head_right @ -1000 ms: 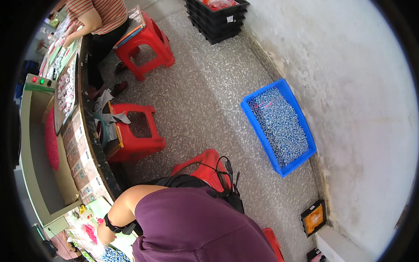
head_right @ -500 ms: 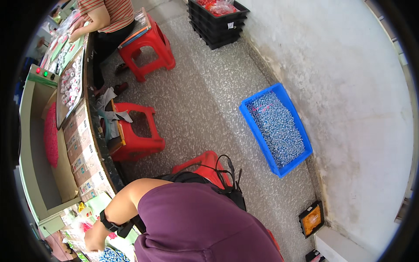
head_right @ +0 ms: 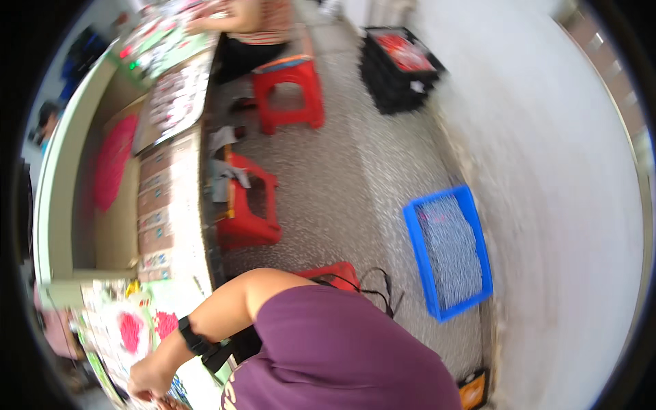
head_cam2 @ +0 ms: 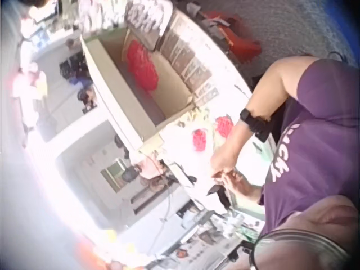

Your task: The person repeatedly picks a blue-and-white capsule and a pink bead from trays on a green work surface, inserts the bead into the capsule, and places the assembled unit into a metal tray. The process continues with multiple units throughout the clip.

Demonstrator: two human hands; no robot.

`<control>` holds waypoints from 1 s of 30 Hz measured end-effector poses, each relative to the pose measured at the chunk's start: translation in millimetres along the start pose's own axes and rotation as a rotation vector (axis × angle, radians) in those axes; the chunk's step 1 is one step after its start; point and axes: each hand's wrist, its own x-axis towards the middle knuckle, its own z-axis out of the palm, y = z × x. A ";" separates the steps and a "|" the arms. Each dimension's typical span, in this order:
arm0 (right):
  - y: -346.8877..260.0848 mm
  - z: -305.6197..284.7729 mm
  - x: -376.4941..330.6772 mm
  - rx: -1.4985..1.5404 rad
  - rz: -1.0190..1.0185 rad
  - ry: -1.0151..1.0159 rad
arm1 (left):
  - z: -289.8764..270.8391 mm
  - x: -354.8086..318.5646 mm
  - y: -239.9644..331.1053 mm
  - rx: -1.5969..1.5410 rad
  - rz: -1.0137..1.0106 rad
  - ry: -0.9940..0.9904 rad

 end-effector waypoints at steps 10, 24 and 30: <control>-58.7 -34.7 -16.7 -0.059 0.110 -0.289 | 92.3 -8.5 103.5 -0.647 -0.270 0.356; -45.7 -23.8 -9.8 -0.221 0.507 -0.791 | 93.2 -53.7 69.6 -0.701 -0.115 0.640; -38.8 -4.4 -13.5 -0.314 0.473 -0.834 | 90.4 -62.4 68.8 -0.727 -0.131 0.757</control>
